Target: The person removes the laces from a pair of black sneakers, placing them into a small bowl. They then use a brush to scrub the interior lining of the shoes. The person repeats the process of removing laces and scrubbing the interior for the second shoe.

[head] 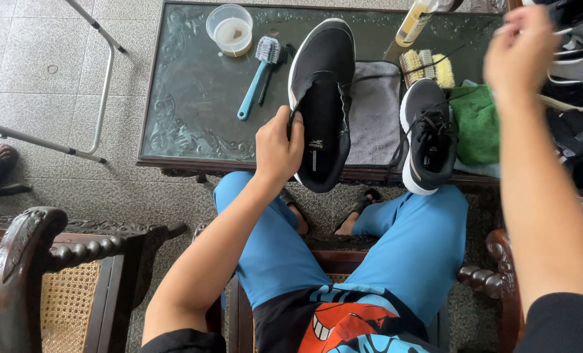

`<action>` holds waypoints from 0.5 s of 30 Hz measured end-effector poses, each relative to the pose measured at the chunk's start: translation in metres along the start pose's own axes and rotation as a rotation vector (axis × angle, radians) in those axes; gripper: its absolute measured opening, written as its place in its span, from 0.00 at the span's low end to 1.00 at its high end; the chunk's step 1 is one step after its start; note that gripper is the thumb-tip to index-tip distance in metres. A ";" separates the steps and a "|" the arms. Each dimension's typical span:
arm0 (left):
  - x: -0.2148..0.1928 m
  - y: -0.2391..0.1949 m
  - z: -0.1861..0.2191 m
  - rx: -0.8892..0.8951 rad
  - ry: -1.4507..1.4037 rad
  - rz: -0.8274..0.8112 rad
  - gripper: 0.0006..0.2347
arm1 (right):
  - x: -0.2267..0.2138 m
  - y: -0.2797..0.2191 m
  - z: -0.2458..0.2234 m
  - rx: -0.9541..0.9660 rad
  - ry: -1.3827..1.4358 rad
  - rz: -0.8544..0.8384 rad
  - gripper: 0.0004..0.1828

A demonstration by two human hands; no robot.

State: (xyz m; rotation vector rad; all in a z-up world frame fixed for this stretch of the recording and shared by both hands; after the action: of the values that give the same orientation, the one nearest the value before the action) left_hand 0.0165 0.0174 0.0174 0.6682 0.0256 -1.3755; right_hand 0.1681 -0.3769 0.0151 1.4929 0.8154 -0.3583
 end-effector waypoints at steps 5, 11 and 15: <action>0.001 0.000 0.000 0.010 0.030 -0.017 0.13 | -0.041 -0.005 -0.180 -0.262 0.418 -0.226 0.16; -0.002 0.001 -0.013 0.030 0.032 0.037 0.11 | -0.017 -0.029 -0.214 -0.326 0.432 -0.193 0.06; -0.005 0.005 -0.004 0.010 0.032 0.010 0.13 | -0.023 -0.012 -0.195 -0.389 0.179 -0.093 0.09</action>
State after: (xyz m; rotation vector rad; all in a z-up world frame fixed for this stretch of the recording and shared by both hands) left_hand 0.0209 0.0241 0.0184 0.6979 0.0403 -1.3557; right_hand 0.0942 -0.1965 0.0447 1.1351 1.0351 -0.1240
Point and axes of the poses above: each hand's wrist, its own y-axis towards the middle knuckle, its own x-axis out of the palm, z = x × y, the point moved 1 cm from there along y, towards the middle knuckle, and after that the axes turned 5 degrees about -y, right-handed, at the moved point
